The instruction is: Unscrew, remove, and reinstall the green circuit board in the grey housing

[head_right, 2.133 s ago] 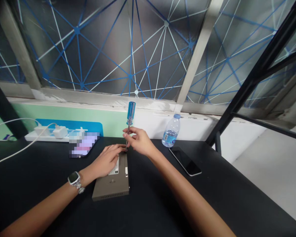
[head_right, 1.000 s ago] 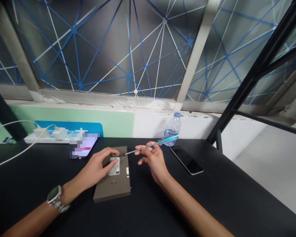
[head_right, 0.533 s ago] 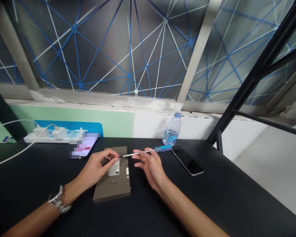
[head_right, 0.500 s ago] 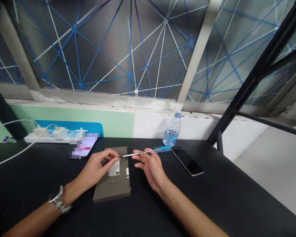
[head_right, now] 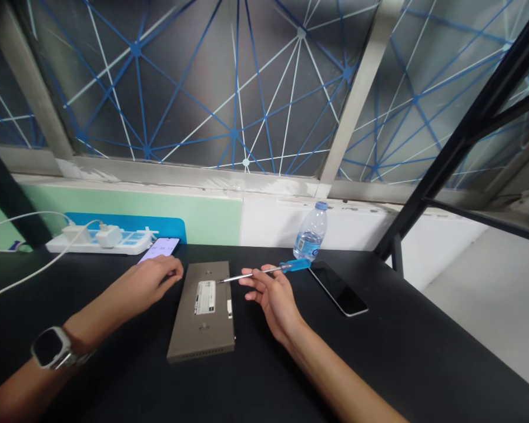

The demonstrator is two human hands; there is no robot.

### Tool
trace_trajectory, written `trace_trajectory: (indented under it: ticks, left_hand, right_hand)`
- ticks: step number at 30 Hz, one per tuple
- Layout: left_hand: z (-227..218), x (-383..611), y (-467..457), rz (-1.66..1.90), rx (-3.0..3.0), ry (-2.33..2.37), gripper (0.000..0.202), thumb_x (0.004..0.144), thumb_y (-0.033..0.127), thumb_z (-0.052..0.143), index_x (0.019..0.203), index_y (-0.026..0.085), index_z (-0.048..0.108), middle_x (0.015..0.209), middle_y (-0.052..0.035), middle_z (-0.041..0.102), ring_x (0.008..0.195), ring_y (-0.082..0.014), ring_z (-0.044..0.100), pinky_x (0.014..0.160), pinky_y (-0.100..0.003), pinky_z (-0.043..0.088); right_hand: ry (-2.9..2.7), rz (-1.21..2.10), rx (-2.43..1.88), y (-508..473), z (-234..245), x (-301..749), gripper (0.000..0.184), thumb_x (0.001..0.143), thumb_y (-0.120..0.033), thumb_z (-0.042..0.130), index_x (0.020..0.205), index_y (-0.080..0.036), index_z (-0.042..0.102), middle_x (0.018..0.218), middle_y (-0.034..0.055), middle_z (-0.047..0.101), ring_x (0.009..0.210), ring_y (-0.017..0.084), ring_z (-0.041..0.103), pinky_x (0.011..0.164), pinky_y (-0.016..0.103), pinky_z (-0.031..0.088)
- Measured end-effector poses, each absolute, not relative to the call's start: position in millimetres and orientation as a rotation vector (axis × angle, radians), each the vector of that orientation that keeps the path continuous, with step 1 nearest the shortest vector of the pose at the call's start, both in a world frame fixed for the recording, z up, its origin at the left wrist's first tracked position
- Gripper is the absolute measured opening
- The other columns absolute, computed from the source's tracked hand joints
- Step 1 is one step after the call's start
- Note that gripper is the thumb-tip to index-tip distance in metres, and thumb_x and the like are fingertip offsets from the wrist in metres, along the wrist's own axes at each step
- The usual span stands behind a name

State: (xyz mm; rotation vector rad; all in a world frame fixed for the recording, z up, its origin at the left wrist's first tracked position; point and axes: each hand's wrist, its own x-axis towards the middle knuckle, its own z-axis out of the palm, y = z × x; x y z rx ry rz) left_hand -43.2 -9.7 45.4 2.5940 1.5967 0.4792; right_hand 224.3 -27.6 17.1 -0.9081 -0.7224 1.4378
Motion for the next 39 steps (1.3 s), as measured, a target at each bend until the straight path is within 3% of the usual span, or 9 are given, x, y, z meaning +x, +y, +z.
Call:
trace_trajectory:
  ticks: [5,12,16,20,22,25,28,34,39]
  left_hand:
    - [37.8,-58.6,-7.1,0.215,2.602,1.799,0.019,0.082,0.010,0.047,0.074,0.018,0.062,0.087,-0.0095,0.065,0.083,-0.0259,0.062,0.076,-0.037,0.043]
    - [25.6,-71.9,2.8,0.399,2.611,1.743,0.020,0.077,0.011,0.050,0.067,0.021,0.065,0.079,-0.0085,0.066,0.077,-0.0260,0.062,0.075,-0.038,0.045]
    - [21.6,-51.3,-1.7,0.699,2.534,1.504,0.026,0.090,0.024,0.044,0.099,0.020,0.068,0.106,-0.0105,0.068,0.101,-0.0273,0.063,0.092,-0.043,0.048]
    - [3.7,-13.1,-16.9,0.745,2.429,1.345,0.044,0.098,0.041,0.037,0.136,0.021,0.049,0.151,-0.0131,0.042,0.142,-0.0296,0.035,0.114,-0.053,0.030]
    - [-5.3,0.0,-22.5,0.691,2.486,1.291,0.046,0.099,0.042,0.037,0.139,0.023,0.046,0.154,-0.0120,0.037,0.146,-0.0294,0.026,0.118,-0.057,0.017]
    - [-11.0,6.9,-24.9,0.686,2.502,1.235,0.042,0.100,0.039,0.036,0.137,0.024,0.047,0.154,-0.0104,0.038,0.146,-0.0264,0.027,0.120,-0.057,0.013]
    - [-9.2,6.0,-23.5,0.738,2.464,1.209,0.038,0.100,0.037,0.034,0.133,0.025,0.050,0.152,-0.0098,0.041,0.145,-0.0251,0.029,0.120,-0.056,0.014]
    - [-6.3,5.2,-22.7,0.762,2.395,1.247,0.039,0.101,0.039,0.033,0.133,0.024,0.047,0.153,-0.0101,0.037,0.147,-0.0260,0.023,0.121,-0.055,0.015]
    - [-11.1,3.9,-23.3,0.816,2.338,1.301,0.042,0.099,0.043,0.037,0.137,0.025,0.043,0.160,-0.0118,0.024,0.148,-0.0317,0.018,0.118,-0.058,0.021]
  right_hand:
    - [-0.797,1.430,-0.903,-29.9,13.5,222.8,0.037,0.076,-0.018,0.076,0.094,-0.021,0.043,0.096,0.0115,0.075,0.077,0.020,0.072,0.053,0.024,0.050]
    - [-0.824,1.437,-0.915,-31.5,13.3,222.1,0.037,0.077,-0.020,0.074,0.095,-0.021,0.042,0.095,0.0123,0.075,0.076,0.020,0.072,0.052,0.023,0.050]
    - [-0.866,1.408,-0.919,-30.1,16.7,224.3,0.034,0.079,-0.023,0.072,0.094,-0.022,0.042,0.092,0.0110,0.075,0.076,0.021,0.072,0.050,0.023,0.050]
    - [-1.089,1.318,-0.971,-27.6,26.7,228.9,0.037,0.081,-0.037,0.070,0.102,-0.021,0.043,0.085,0.0087,0.075,0.058,0.019,0.070,0.039,0.021,0.044]
    - [-1.234,1.258,-1.041,-25.8,31.6,232.8,0.039,0.082,-0.046,0.067,0.102,-0.021,0.044,0.074,0.0052,0.074,0.044,0.017,0.064,0.033,0.019,0.038]
    - [-1.444,1.090,-1.204,-22.4,34.2,241.8,0.031,0.086,-0.050,0.059,0.092,-0.022,0.046,0.046,-0.0054,0.059,0.027,0.011,0.044,0.029,0.018,0.024]
    - [-1.678,0.835,-1.393,-18.1,29.5,254.2,0.023,0.088,-0.043,0.057,0.081,-0.023,0.048,0.037,-0.0106,0.039,0.029,0.009,0.034,0.035,0.019,0.019]
    - [-2.034,0.290,-1.894,-11.5,17.2,272.1,0.013,0.086,-0.028,0.055,0.076,-0.021,0.052,0.057,0.0004,0.056,0.049,0.014,0.050,0.051,0.026,0.027]
    - [-2.135,0.171,-2.100,-14.2,17.2,269.0,0.010,0.087,-0.028,0.052,0.084,-0.019,0.055,0.080,0.0109,0.067,0.072,0.025,0.065,0.057,0.029,0.031]
